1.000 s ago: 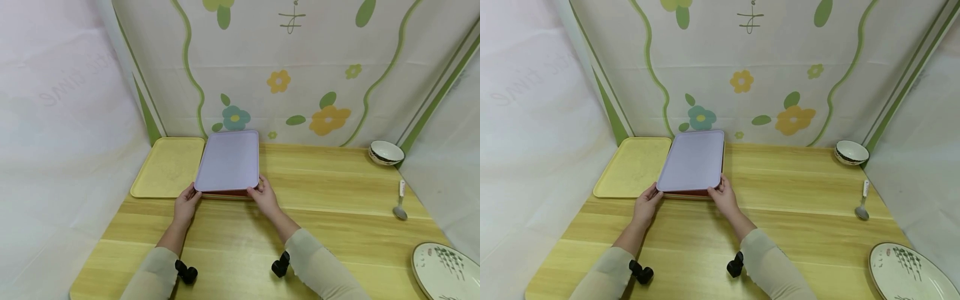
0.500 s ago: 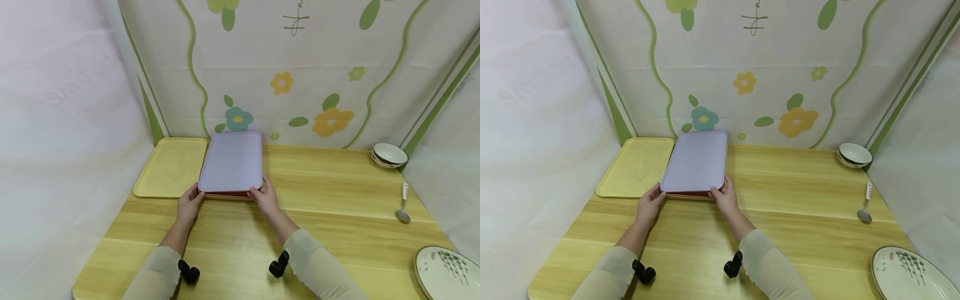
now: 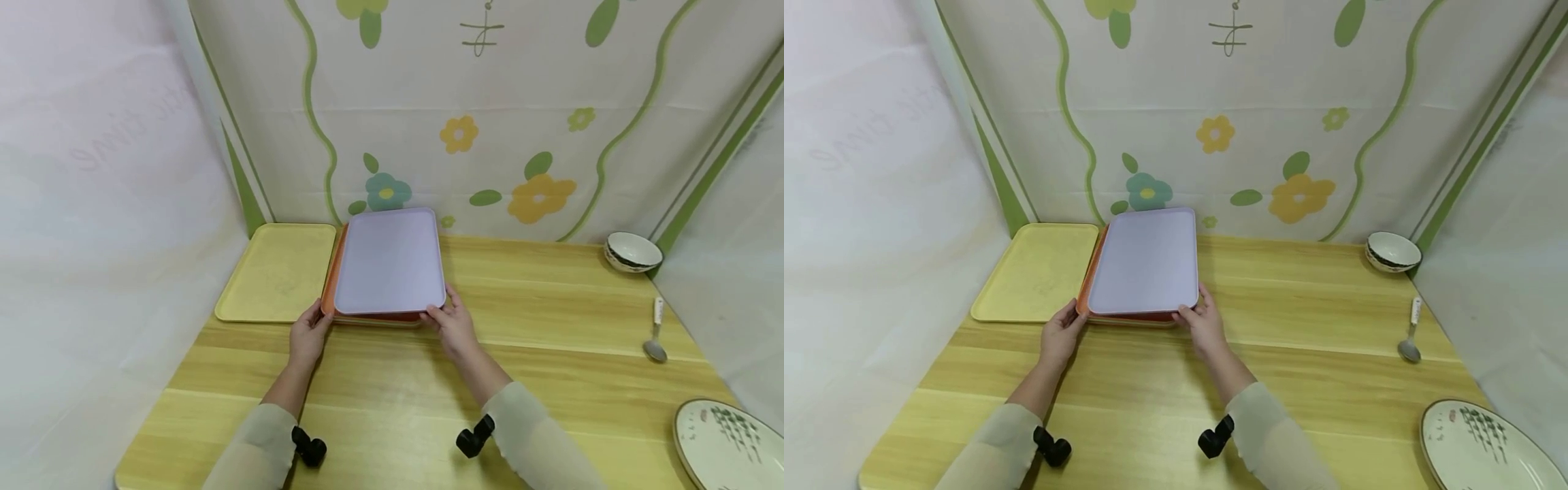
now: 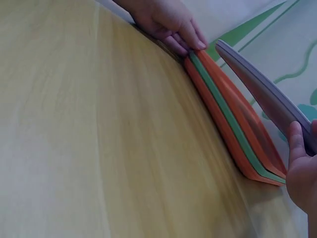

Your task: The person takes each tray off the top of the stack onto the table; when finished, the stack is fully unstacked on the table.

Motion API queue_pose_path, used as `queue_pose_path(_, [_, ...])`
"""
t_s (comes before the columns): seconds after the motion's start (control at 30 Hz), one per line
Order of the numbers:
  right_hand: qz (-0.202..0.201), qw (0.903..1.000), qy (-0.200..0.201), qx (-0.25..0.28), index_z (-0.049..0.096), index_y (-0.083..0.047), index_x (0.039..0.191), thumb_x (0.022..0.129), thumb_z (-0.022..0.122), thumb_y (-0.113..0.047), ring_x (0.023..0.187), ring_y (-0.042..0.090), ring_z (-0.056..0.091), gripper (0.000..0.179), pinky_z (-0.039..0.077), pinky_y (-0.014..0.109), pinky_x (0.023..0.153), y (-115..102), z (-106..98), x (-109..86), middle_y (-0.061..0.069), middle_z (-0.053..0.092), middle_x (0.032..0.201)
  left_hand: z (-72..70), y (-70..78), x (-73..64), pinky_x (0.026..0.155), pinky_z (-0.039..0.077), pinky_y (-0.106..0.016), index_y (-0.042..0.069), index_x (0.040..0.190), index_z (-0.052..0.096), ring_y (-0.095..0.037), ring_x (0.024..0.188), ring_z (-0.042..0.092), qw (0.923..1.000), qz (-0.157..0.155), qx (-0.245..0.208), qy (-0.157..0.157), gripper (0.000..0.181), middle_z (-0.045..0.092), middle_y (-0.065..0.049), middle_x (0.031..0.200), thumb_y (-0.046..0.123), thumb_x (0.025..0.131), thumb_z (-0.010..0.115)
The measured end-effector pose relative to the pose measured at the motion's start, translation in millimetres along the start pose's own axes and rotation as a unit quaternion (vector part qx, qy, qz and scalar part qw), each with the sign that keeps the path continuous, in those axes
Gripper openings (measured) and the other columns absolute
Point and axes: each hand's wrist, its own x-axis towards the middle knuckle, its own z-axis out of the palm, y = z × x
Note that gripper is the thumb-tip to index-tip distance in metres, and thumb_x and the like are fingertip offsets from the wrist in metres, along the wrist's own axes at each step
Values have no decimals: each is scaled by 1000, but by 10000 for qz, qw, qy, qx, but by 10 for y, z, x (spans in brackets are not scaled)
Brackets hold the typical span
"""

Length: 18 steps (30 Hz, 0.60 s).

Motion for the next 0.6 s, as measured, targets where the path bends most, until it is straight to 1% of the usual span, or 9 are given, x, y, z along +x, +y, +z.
queue_pose_path(0.07, [-4, 9999, -72, 92, 22, -12, 156, 93, 50, 15, 85, 9, 67, 74, 59, 19, 77, -65, -69, -31, 2, 63, 101, 4, 4, -3, 105, 46, -24, -6, 139, 49, -35, 134, 48, 9999, -11, 111, 42, 49, 51, -24, 142, 3, 93, 65])
queue_pose_path(0.17, [-58, 9997, -149, 195, 21, -12, 157, 94, 48, 15, 84, 8, 67, 74, 59, 18, 77, -164, -185, -81, -1, 64, 98, 3, 10, -6, 109, 43, -35, -5, 139, 50, -36, 133, 49, 9997, -55, 227, 49, 49, 52, -24, 141, 6, 94, 65])
queue_pose_path(0.27, [-138, 9994, -200, 230, 18, -11, 157, 94, 46, 16, 83, 7, 66, 74, 58, 17, 76, -263, -309, -131, -4, 67, 96, -4, 18, -8, 110, 41, -39, -4, 140, 49, -35, 134, 48, 9996, -103, 251, -32, 50, 51, -23, 142, 7, 94, 65])
queue_pose_path(0.33, [-179, 9994, -208, 232, 16, -10, 157, 95, 45, 15, 82, 6, 66, 74, 58, 17, 76, -323, -395, -161, -5, 67, 94, -10, 26, -14, 110, 41, -37, -4, 141, 48, -34, 136, 47, 9996, -140, 238, -82, 51, 51, -22, 143, 8, 94, 65])
queue_pose_path(0.4, [-200, 9993, -217, 221, 14, -10, 158, 95, 45, 15, 82, 5, 67, 74, 58, 16, 76, -379, -485, -190, -5, 68, 94, -16, 31, -18, 109, 42, -33, -3, 141, 48, -33, 136, 47, 9996, -154, 215, -116, 52, 50, -22, 144, 8, 94, 65])
queue_pose_path(0.47, [-220, 9992, -226, 234, 13, -10, 158, 95, 46, 15, 83, 6, 67, 75, 58, 17, 77, -431, -578, -221, -5, 68, 95, -23, 34, -23, 107, 44, -26, -3, 142, 48, -33, 136, 47, 9996, -162, 212, -124, 52, 50, -21, 144, 8, 94, 65])
queue_pose_path(0.6, [-294, 9986, -255, 350, 14, -12, 157, 95, 49, 13, 84, 7, 68, 75, 58, 17, 77, -519, -760, -278, -4, 70, 96, -28, 27, -26, 98, 46, -12, -3, 141, 48, -33, 136, 47, 9996, -178, 163, -118, 51, 50, -22, 143, 8, 94, 65])
